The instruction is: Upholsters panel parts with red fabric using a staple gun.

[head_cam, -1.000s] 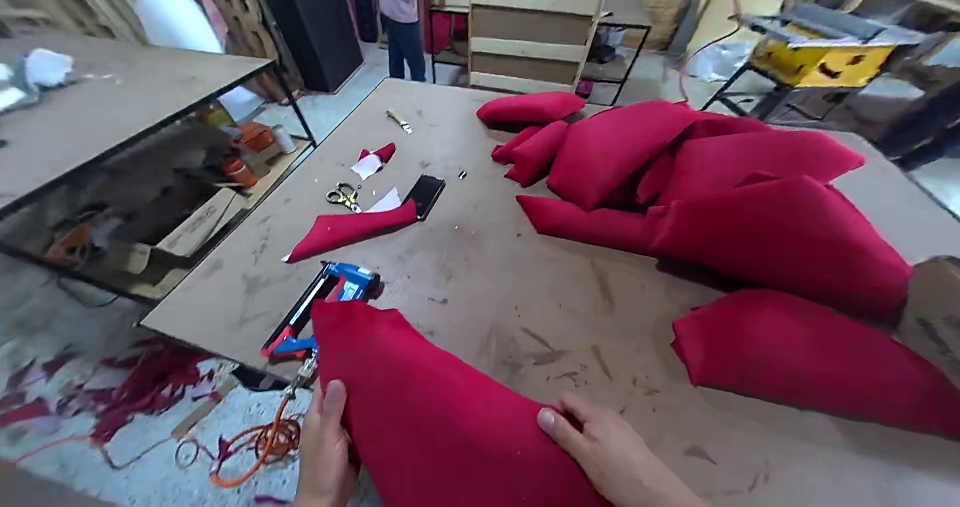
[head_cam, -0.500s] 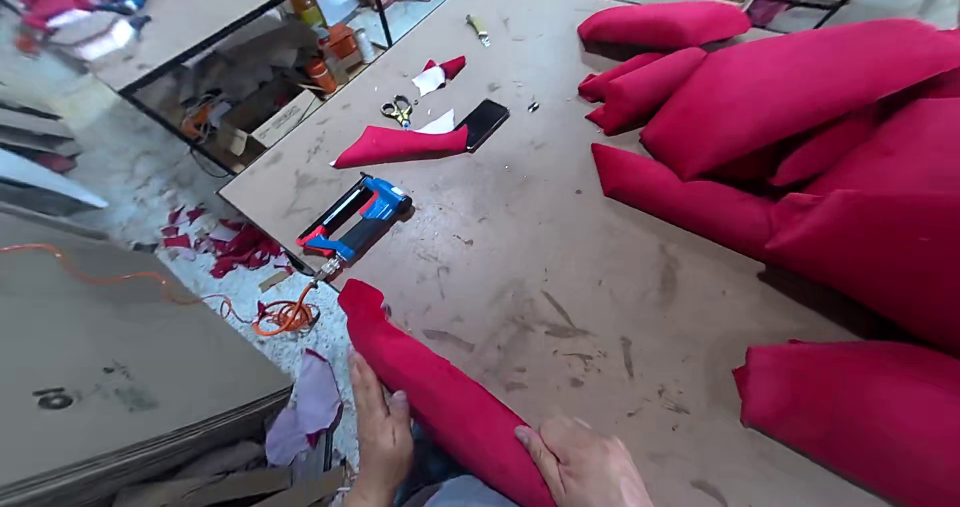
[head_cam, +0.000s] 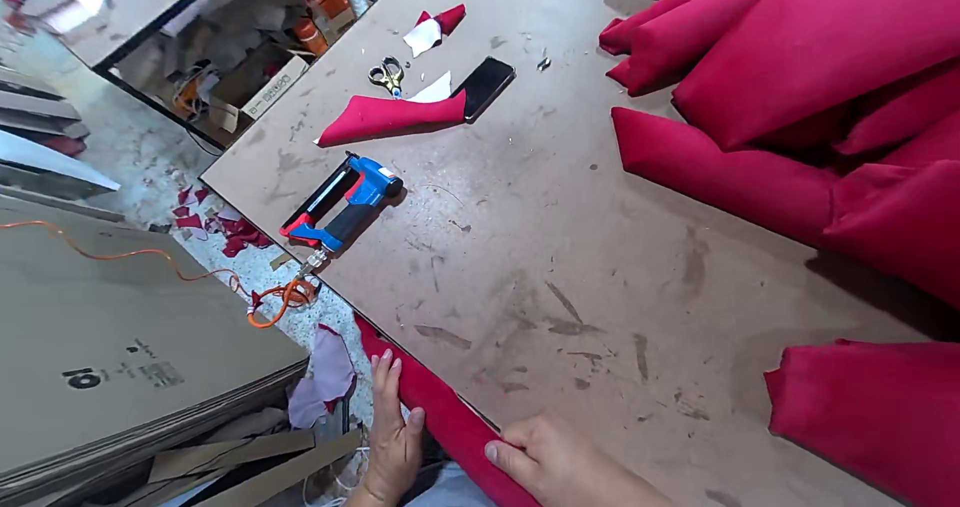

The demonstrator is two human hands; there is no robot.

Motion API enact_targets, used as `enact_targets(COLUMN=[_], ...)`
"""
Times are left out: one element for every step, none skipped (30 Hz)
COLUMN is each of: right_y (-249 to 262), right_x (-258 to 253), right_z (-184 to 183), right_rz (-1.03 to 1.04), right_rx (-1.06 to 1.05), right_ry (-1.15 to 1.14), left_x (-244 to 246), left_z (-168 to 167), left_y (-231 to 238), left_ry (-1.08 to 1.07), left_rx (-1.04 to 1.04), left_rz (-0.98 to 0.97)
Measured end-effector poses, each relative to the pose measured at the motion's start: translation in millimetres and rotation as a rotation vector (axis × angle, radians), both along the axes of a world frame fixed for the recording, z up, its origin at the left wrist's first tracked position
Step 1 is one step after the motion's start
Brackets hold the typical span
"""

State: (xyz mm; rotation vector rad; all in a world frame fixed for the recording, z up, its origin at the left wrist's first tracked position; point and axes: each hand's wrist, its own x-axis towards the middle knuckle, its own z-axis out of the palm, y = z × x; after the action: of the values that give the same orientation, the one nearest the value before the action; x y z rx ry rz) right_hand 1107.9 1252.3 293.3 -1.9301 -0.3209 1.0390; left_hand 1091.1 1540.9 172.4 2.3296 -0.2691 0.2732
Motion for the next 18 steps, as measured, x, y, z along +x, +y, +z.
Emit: enact_targets(right_y=[1.8,2.1,0.2,-4.9,-12.8,-22.0,-32.5,-43.4,-52.8,-60.3,-65.8,-69.2,-70.4,-69.7,-68.2,-66.7,-65.7,-64.1], right_x=[-0.8,-3.1,-6.4,-9.4,-11.4,-14.3,-17.4,-19.6,-20.7,-20.2,-17.9,-15.5,-14.8,-15.2,-16.1,-17.6,-19.6,-22.6], right_z=[-2.9,-2.3,1.8,8.5,16.5,24.0,28.0,25.9,20.0,12.5,4.9,-2.2,-9.0,-15.0,-19.4,-22.1,-24.0,-25.3], right_rz=[-0.031,-0.062,-0.098,-0.13,-0.156,-0.185,-0.222,-0.266,-0.298,-0.313,-0.318,-0.322,-0.331,-0.349,-0.372,-0.4,-0.435,-0.477], right_rx=[0.045,0.07,0.087,0.099,0.114,0.132,0.153,0.182,0.212,0.26,0.325,0.399,0.481,0.556,0.607,0.63,0.64,0.642], right_ry=[0.056,0.097,0.123,0.134,0.128,0.121,0.119,0.124,0.145,0.182,0.226,0.271,0.313,0.341,0.353,0.351,0.34,0.328], left_x=[-5.2,-9.8,-12.9,-12.8,-10.0,-8.7,-8.3,-6.5,-5.1,-4.1,-2.2,-0.8,-0.9,-2.1,-4.9,-8.5,-12.4,-15.5], left_z=[-2.5,-0.7,6.4,17.6,31.1,45.1,56.0,61.6,62.1,59.8,57.2,56.1,58.1,62.5,69.2,77.3,86.4,95.5], left_y=[-0.5,-2.1,-4.9,-10.2,-17.5,-25.2,-33.7,-42.3,-49.8,-56.2,-62.3,-67.8,-72.6,-77.5,-85.1,-97.4,-114.2,-132.0], left_ry=[0.05,0.075,0.077,0.058,0.024,-0.006,-0.032,-0.062,-0.095,-0.128,-0.161,-0.182,-0.184,-0.176,-0.164,-0.16,-0.156,-0.154], left_rx=[-0.003,-0.006,-0.002,0.009,0.021,0.034,0.051,0.07,0.087,0.1,0.108,0.116,0.132,0.155,0.18,0.2,0.224,0.252], left_rz=[-0.018,-0.034,-0.048,-0.055,-0.052,-0.04,-0.024,-0.009,0.006,0.022,0.045,0.07,0.087,0.089,0.069,0.022,-0.051,-0.149])
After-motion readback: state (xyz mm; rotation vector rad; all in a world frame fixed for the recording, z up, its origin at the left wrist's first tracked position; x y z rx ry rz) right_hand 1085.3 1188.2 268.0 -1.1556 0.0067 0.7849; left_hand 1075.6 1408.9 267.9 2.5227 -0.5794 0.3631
